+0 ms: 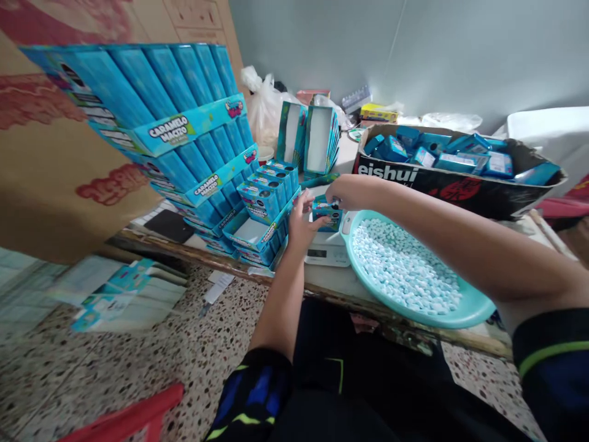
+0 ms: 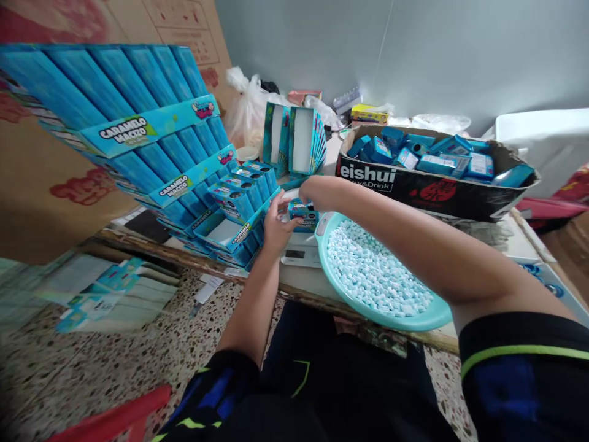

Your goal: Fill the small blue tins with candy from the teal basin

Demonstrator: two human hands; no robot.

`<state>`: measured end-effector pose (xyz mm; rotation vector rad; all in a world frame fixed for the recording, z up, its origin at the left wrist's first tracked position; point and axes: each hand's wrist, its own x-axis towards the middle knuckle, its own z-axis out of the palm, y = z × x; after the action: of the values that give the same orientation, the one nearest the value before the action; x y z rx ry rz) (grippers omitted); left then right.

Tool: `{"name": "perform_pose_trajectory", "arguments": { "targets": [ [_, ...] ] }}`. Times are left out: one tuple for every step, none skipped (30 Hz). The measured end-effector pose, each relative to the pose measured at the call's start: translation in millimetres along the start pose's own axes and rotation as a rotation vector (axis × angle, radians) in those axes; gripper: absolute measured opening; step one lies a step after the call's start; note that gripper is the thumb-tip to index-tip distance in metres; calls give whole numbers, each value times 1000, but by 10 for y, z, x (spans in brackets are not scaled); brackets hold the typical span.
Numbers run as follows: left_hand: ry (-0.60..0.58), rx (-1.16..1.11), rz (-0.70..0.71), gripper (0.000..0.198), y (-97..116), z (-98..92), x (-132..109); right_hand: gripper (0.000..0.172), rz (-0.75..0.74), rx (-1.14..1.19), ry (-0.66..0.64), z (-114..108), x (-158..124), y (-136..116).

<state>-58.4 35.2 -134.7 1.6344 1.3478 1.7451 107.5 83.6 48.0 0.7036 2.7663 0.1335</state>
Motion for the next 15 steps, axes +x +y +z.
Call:
{"name": "perform_pose_trajectory", "arguments": {
  "targets": [
    [20, -1, 6, 99, 4, -4, -3, 33, -2, 16, 12, 16, -8, 3],
    [41, -8, 5, 98, 12, -9, -5, 33, -4, 34, 25, 37, -9, 8],
    [58, -17, -2, 97, 21, -15, -8, 32, -6, 53, 37, 61, -5, 14],
    [70, -27, -14, 96, 32, -21, -9, 30, -7, 76, 51, 86, 2, 20],
    [77, -35, -27, 95, 44, -28, -9, 30, -8, 102, 67, 111, 10, 26],
    [80, -38, -40, 93, 55, -34, -8, 30, -7, 128, 86, 134, 12, 31],
    [82, -37, -51, 91, 65, -38, -5, 32, -1, 155, 116, 156, 3, 33],
    [81, -33, -60, 89, 73, -41, -2, 36, 13, 181, 164, 178, -24, 34],
    [75, -26, -66, 88, 78, -40, 1, 39, 38, 206, 231, 204, -74, 34],
    [61, -19, -75, 89, 82, -36, 2, 42, 82, 234, 315, 238, -148, 32],
    [31, -10, -88, 91, 84, -27, 0, 41, 145, 264, 402, 287, -246, 30],
    [-12, -3, -107, 92, 88, -15, -5, 38, 216, 299, 475, 356, -365, 26],
    [-62, -4, -133, 91, 95, 0, -11, 33, 290, 342, 517, 449, -497, 22],
    [-106, -15, -161, 88, 108, 16, -17, 30, 358, 398, 513, 565, -632, 16],
    [-123, -32, -187, 84, 133, 32, -19, 31, 410, 470, 463, 701, -762, 7]
  ]
}}
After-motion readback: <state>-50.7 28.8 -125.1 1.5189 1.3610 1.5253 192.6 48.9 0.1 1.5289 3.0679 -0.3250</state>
